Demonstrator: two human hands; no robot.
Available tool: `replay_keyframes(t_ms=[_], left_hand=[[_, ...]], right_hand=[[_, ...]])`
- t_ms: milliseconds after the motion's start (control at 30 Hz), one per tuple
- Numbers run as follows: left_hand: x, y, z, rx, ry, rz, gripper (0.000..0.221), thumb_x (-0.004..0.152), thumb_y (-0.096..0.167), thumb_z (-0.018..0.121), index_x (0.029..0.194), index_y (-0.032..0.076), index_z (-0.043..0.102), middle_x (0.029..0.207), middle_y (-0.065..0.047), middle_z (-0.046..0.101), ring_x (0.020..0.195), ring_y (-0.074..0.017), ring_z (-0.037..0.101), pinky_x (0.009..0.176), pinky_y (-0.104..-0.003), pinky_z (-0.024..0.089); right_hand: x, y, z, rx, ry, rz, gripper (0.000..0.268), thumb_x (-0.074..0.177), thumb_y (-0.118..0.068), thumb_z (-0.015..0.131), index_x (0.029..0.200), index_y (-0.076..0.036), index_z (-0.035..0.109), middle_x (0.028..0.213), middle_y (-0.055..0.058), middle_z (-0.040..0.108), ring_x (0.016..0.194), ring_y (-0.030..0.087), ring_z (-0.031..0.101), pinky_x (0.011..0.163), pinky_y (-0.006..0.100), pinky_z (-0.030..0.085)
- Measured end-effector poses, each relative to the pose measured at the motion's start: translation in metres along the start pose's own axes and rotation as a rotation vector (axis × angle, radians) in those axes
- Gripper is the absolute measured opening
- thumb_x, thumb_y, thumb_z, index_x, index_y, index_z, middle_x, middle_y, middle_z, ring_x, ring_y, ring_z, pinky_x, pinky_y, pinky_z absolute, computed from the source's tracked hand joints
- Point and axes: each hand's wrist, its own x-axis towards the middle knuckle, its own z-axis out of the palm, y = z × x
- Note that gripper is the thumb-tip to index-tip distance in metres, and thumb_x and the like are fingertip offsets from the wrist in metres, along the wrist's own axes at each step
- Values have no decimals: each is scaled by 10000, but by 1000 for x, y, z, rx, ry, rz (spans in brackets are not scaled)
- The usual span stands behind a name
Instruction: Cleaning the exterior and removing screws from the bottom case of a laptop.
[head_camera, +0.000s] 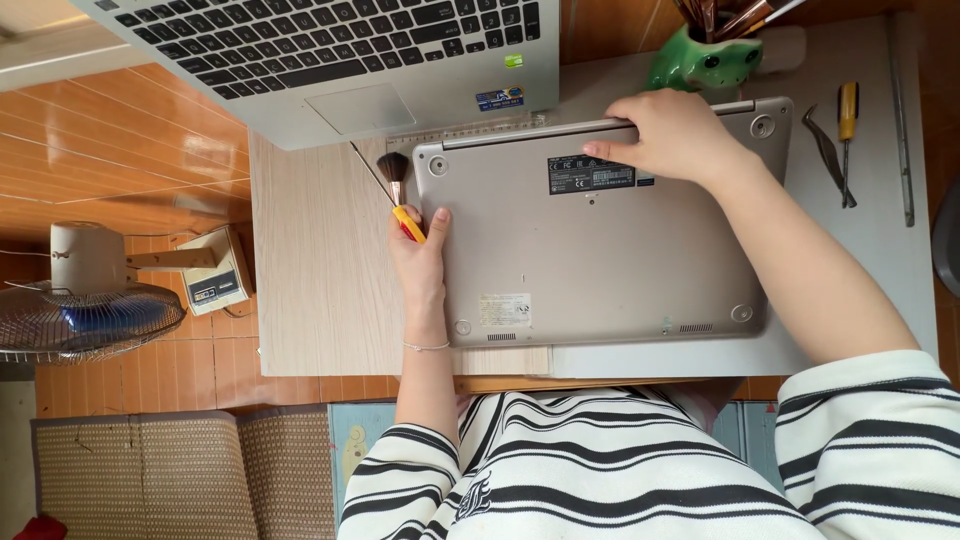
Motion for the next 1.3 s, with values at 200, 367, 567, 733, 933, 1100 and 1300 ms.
replay_keyframes(t_ms=[200, 367, 567, 733, 933, 1100, 1300], left_hand=[[2, -9, -1, 20, -31, 15, 356, 905, 162, 828, 978, 112, 483, 914, 38, 446, 822, -82, 411, 760, -210, 414], [-1, -6, 0, 21, -30, 35, 356, 913, 153, 826, 979, 110, 479, 922, 37, 441, 832, -85, 409, 777, -208, 409], [0, -11, 0, -25, -20, 12, 349, 907, 127, 816, 997, 109, 480, 925, 35, 446, 837, -87, 419, 795, -205, 415], [-3, -10, -1, -35, 13, 0, 363, 897, 117, 821, 1006, 108, 474, 913, 35, 436, 826, -90, 416, 781, -205, 416], [-6, -8, -2, 29, 12, 30, 358, 911, 140, 821, 1010, 104, 479, 918, 33, 440, 828, -92, 411, 780, -210, 417], [-7, 1, -6, 183, -25, 51, 294, 973, 203, 742, 1047, 84, 484, 946, 11, 472, 846, -104, 437, 777, -228, 432], [-21, 63, -16, 840, 27, 568, 181, 1125, 231, 530, 1188, 62, 519, 1108, -145, 620, 950, -260, 602, 840, -343, 499]], right_hand=[[-33, -3, 17, 28, 365, -234, 482, 967, -478, 717, 1181, -46, 700, 1110, 135, 704, 1029, 342, 663, 923, 480, 493], [-117, -58, 40, -94, 539, -273, 438, 975, -361, 694, 1287, -59, 640, 1347, 155, 620, 1288, 344, 570, 1205, 599, 336], [-180, -102, 116, -84, 392, -502, 578, 947, -446, 663, 1408, -105, 586, 1527, 140, 503, 1433, 336, 441, 1191, 689, 204], [-176, -101, 142, -218, 393, -450, 707, 944, -553, 628, 1539, -203, 473, 1601, 146, 393, 1504, 370, 303, 1159, 746, 138], [-169, -89, 151, -288, 436, -455, 790, 932, -680, 577, 1575, -239, 444, 1629, 134, 377, 1532, 338, 252, 1197, 695, 146], [-169, -91, 151, -326, 452, -460, 824, 947, -726, 543, 1589, -221, 436, 1632, 149, 380, 1531, 349, 258, 1215, 645, 170], [-168, -91, 152, -319, 466, -462, 783, 970, -680, 549, 1580, -202, 444, 1614, 165, 401, 1511, 366, 290, 1206, 621, 194]])
